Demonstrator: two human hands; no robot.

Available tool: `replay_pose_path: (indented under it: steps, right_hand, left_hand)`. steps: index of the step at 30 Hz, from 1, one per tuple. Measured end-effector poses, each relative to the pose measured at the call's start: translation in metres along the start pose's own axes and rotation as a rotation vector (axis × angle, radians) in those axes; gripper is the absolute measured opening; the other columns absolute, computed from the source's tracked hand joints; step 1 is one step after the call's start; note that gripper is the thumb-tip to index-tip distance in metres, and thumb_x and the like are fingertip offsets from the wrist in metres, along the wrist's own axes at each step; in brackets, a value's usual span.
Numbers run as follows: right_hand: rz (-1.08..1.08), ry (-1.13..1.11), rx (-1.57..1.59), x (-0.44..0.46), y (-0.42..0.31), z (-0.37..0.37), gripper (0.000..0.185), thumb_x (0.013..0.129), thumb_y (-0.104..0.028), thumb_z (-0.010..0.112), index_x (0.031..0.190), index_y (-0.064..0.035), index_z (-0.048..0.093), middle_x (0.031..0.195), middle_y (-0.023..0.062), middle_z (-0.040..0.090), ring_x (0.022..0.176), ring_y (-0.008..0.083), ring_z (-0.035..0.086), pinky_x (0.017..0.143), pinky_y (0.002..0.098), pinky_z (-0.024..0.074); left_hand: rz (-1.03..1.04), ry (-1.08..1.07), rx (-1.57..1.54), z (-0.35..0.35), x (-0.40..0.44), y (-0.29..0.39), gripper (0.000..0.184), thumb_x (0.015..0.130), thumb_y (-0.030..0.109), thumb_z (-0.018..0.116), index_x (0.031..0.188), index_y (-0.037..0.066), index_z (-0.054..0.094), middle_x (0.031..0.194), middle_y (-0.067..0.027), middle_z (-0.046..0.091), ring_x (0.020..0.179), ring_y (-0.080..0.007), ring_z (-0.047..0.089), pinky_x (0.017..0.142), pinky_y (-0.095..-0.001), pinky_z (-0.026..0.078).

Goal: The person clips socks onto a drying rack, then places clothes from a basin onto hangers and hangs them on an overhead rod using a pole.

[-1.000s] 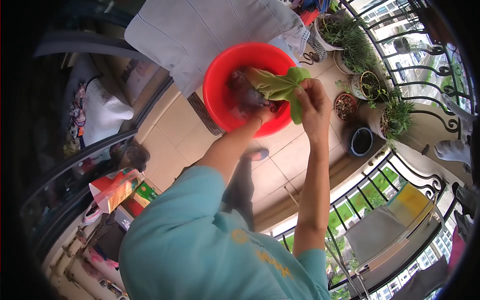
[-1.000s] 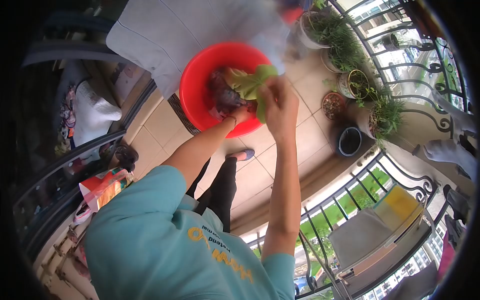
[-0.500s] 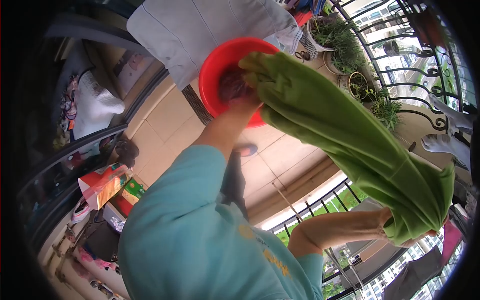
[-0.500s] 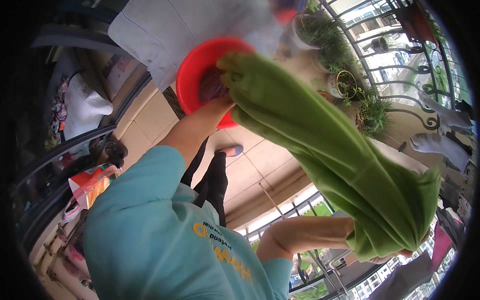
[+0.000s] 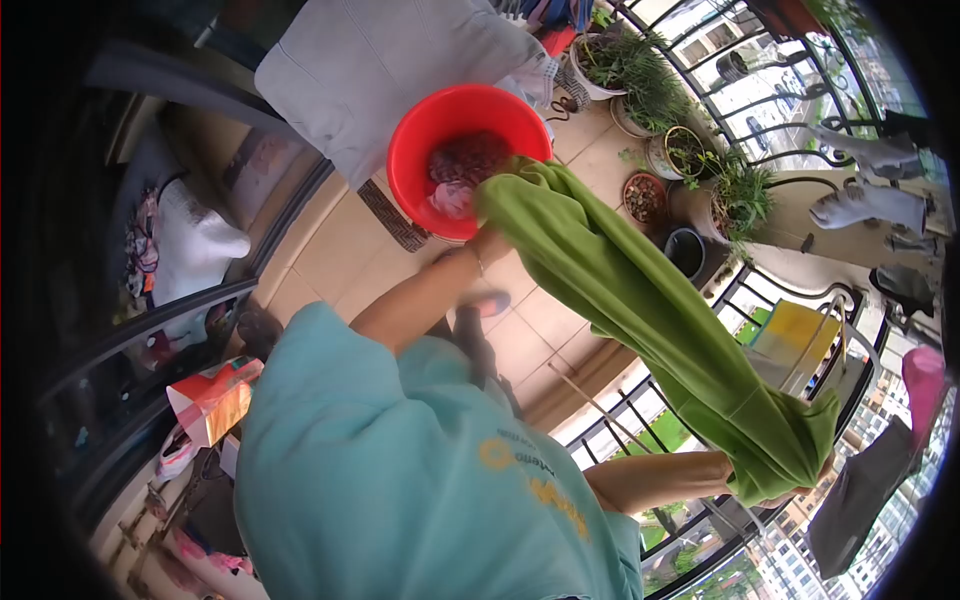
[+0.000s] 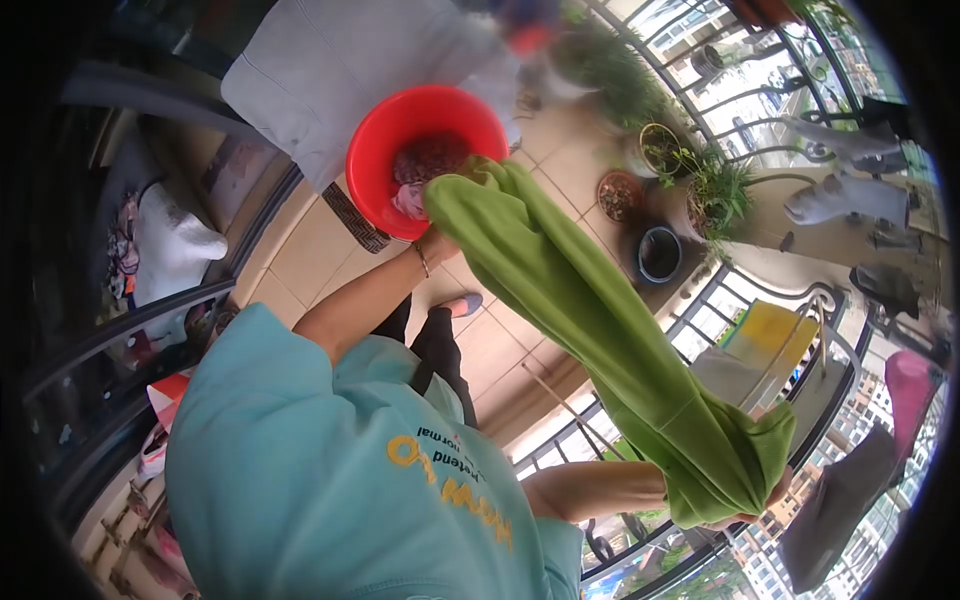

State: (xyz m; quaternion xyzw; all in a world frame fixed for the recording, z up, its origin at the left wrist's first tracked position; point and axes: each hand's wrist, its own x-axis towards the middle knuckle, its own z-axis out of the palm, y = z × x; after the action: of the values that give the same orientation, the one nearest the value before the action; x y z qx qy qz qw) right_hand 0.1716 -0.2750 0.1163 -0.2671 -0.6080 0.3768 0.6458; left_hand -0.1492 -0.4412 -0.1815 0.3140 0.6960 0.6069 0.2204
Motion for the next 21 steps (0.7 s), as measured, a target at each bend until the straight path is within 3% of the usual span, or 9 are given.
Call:
replay_pose_path:
  steps: [6,10,11,13,14,16,18,20,21]
  right_hand:
    - [0.224,0.080,-0.068,-0.045,-0.012,-0.056,0.024,0.080,-0.024,0.067,0.090,-0.0075,0.052,0.086,0.0044,0.055,0.075,0.0144,0.058,0.065,0.0257,0.0547]
    - [0.567,-0.134,0.273,-0.082,-0.001,-0.086,0.007,0.080,-0.011,0.062,0.083,-0.0080,0.057,0.080,0.0106,0.061,0.076,0.0211,0.063,0.071,0.0362,0.0599]
    - [0.653,0.072,0.119,-0.103,0.004,-0.085,0.004,0.079,-0.009,0.061,0.082,-0.0089,0.057,0.079,0.0086,0.061,0.070,0.0181,0.061,0.063,0.0318,0.0573]
    - [0.876,0.065,-0.141,-0.134,0.032,-0.103,0.005,0.086,-0.013,0.058,0.083,-0.0084,0.057,0.082,0.0021,0.058,0.074,0.0127,0.053,0.065,0.0242,0.0434]
    - [0.931,-0.076,-0.187,-0.147,0.039,-0.104,0.016,0.090,-0.015,0.058,0.104,-0.0072,0.058,0.093,0.0041,0.059,0.086,0.0166,0.057,0.078,0.0272,0.0477]
    - [0.993,-0.175,-0.165,-0.155,0.035,-0.069,0.058,0.092,-0.033,0.057,0.140,-0.0129,0.032,0.131,0.0120,0.041,0.119,0.0232,0.046,0.095,0.0371,0.0409]
    - [0.967,-0.232,0.226,-0.155,0.031,-0.039,0.089,0.081,-0.062,0.060,0.147,-0.0164,0.020,0.143,0.0159,0.032,0.128,0.0326,0.038,0.103,0.0437,0.0347]
    - [0.867,-0.230,0.736,-0.149,0.029,-0.003,0.083,0.084,-0.051,0.062,0.146,-0.0138,0.021,0.138,0.0196,0.037,0.125,0.0320,0.042,0.101,0.0460,0.0363]
    - [0.907,-0.233,0.503,-0.137,0.018,0.023,0.084,0.085,-0.043,0.065,0.146,-0.0112,0.018,0.136,0.0173,0.039,0.123,0.0273,0.043,0.099,0.0410,0.0391]
  left_hand:
    - [0.384,-0.149,0.227,-0.001,0.005,0.071,0.039,0.091,0.030,0.048,0.120,0.005,0.056,0.116,-0.0163,0.058,0.113,-0.0269,0.053,0.096,-0.0372,0.041]
    - [0.605,-0.284,0.310,0.003,0.014,0.106,0.039,0.092,0.029,0.048,0.121,0.005,0.055,0.118,-0.0156,0.057,0.115,-0.0263,0.052,0.096,-0.0370,0.040]
    - [0.641,-0.320,0.305,0.008,0.012,0.113,0.039,0.092,0.029,0.047,0.122,0.005,0.054,0.118,-0.0154,0.057,0.115,-0.0261,0.052,0.097,-0.0370,0.040]
    - [0.642,-0.421,0.215,0.026,0.004,0.124,0.039,0.092,0.029,0.047,0.123,0.005,0.054,0.119,-0.0150,0.057,0.116,-0.0258,0.051,0.097,-0.0368,0.040]
    - [0.590,-0.487,0.117,0.040,-0.004,0.127,0.039,0.093,0.029,0.047,0.123,0.006,0.054,0.119,-0.0149,0.056,0.116,-0.0256,0.051,0.097,-0.0368,0.040]
    - [0.242,-0.708,-0.367,0.071,-0.025,0.127,0.040,0.090,0.034,0.053,0.118,0.006,0.053,0.106,-0.0116,0.059,0.103,-0.0273,0.053,0.088,-0.0400,0.041]
    - [-0.115,-0.730,-0.688,0.102,-0.055,0.148,0.040,0.086,0.036,0.059,0.111,0.006,0.053,0.096,-0.0112,0.059,0.092,-0.0288,0.055,0.081,-0.0421,0.041]
    - [0.159,-0.711,-0.215,0.119,-0.066,0.193,0.038,0.082,0.031,0.059,0.108,0.004,0.053,0.096,-0.0135,0.057,0.093,-0.0290,0.055,0.082,-0.0406,0.042]
    - [0.602,-0.661,0.343,0.125,-0.065,0.210,0.037,0.080,0.026,0.056,0.109,0.003,0.054,0.101,-0.0147,0.056,0.098,-0.0287,0.054,0.088,-0.0385,0.042]
